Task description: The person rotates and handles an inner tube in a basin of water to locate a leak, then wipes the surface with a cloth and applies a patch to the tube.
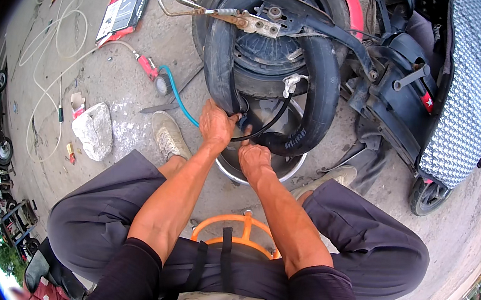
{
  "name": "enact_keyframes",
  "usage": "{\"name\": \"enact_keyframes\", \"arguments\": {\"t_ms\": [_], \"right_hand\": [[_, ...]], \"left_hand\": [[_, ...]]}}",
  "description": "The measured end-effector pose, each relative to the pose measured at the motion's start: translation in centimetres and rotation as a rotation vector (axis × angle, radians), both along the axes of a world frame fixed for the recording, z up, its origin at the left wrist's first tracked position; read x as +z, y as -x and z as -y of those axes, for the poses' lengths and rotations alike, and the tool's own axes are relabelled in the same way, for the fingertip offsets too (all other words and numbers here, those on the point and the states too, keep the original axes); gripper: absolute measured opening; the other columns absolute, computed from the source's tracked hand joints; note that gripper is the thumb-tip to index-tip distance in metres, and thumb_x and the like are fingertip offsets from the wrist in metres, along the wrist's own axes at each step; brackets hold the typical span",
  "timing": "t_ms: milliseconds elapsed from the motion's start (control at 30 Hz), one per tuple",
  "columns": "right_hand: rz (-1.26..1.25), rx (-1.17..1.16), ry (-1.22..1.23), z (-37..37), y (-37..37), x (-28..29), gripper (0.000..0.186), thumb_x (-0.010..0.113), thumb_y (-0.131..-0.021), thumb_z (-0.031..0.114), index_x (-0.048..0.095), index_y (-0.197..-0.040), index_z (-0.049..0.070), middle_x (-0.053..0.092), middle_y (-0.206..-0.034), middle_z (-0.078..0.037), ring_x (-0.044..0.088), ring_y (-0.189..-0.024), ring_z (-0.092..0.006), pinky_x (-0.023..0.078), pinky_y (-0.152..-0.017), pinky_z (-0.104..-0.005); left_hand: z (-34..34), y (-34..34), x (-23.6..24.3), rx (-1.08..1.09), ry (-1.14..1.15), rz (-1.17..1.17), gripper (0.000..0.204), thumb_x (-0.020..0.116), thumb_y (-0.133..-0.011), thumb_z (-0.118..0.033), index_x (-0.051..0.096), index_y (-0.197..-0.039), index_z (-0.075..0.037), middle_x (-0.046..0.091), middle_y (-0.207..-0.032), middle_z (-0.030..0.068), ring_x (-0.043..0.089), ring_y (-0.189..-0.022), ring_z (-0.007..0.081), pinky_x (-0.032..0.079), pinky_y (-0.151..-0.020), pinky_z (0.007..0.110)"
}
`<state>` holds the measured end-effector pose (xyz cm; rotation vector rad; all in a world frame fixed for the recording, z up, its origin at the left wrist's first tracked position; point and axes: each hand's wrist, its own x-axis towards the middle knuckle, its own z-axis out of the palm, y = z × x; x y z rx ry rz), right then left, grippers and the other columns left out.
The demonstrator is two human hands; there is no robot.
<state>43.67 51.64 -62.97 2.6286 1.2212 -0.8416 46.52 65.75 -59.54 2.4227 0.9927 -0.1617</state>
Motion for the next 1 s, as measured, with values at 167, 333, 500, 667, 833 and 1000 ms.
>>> {"name": "enact_keyframes", "arguments": {"t_ms": [167,333,500,667,833,1000], "right_hand": [[0.019,0.005,0.058,-0.6,-0.3,1.7,0.082,0.058,-0.082,0.017,0.025,-0.146,-0.022,0.068,-0.068,-0.007,0.069,-0.058,-0.0191,0.052,-0.052,-0.0366],[0.022,-0.011,0.011,-0.4,-0.3,1.3,0.082,0.058,-0.082,0.016,0.024,-0.146,-0.023,0.069,-0.068,-0.007,0.069,-0.059,-0.0192,0.053,-0.051,-0.0371],[-0.013,-0.002,0.074,-0.8,-0.5,2.3,0.084,0.059,-0.082,0.017,0.023,-0.147,-0.022,0.07,-0.071,-0.009,0.07,-0.061,-0.021,0.054,-0.054,-0.0368],[-0.023,-0.01,0.072,-0.5,-0.4,1.6,0.082,0.057,-0.085,0.016,0.021,-0.149,-0.02,0.072,-0.074,-0.009,0.071,-0.062,-0.0215,0.054,-0.053,-0.0396],[-0.055,-0.01,0.096,-0.6,-0.4,2.1,0.08,0.056,-0.088,0.015,0.018,-0.151,-0.018,0.074,-0.077,-0.01,0.073,-0.065,-0.0223,0.054,-0.052,-0.0427],[-0.043,0.002,0.121,-0.6,-0.6,2.9,0.083,0.057,-0.084,0.016,0.021,-0.149,-0.02,0.071,-0.071,-0.008,0.07,-0.06,-0.0188,0.054,-0.054,-0.0358]], "left_hand": [[-0.2,0.2,-0.2,0.003,0.004,-0.007,0.068,0.088,-0.071,-0.025,0.05,-0.121,0.002,0.057,-0.119,0.018,0.053,-0.118,0.0363,0.043,-0.098,0.046],[-0.2,0.1,-0.2,0.001,0.012,-0.008,0.07,0.089,-0.07,-0.026,0.05,-0.122,0.002,0.058,-0.12,0.0181,0.054,-0.118,0.0364,0.044,-0.098,0.046],[-0.3,0.3,-0.3,-0.005,-0.008,-0.005,0.07,0.089,-0.07,-0.026,0.05,-0.121,0.002,0.058,-0.12,0.0186,0.054,-0.117,0.0369,0.044,-0.097,0.046],[-0.2,0.1,-0.2,-0.009,0.003,0.002,0.069,0.089,-0.07,-0.025,0.05,-0.12,0.002,0.058,-0.119,0.0188,0.054,-0.117,0.0372,0.045,-0.097,0.047],[-0.3,0.3,-0.3,-0.006,-0.002,0.02,0.068,0.089,-0.07,-0.025,0.05,-0.119,0.002,0.058,-0.119,0.0186,0.054,-0.116,0.0374,0.045,-0.097,0.047],[-0.3,0.3,-0.2,-0.009,0.011,0.022,0.069,0.089,-0.069,-0.025,0.05,-0.12,0.001,0.058,-0.119,0.0184,0.055,-0.116,0.0371,0.045,-0.098,0.047]]}}
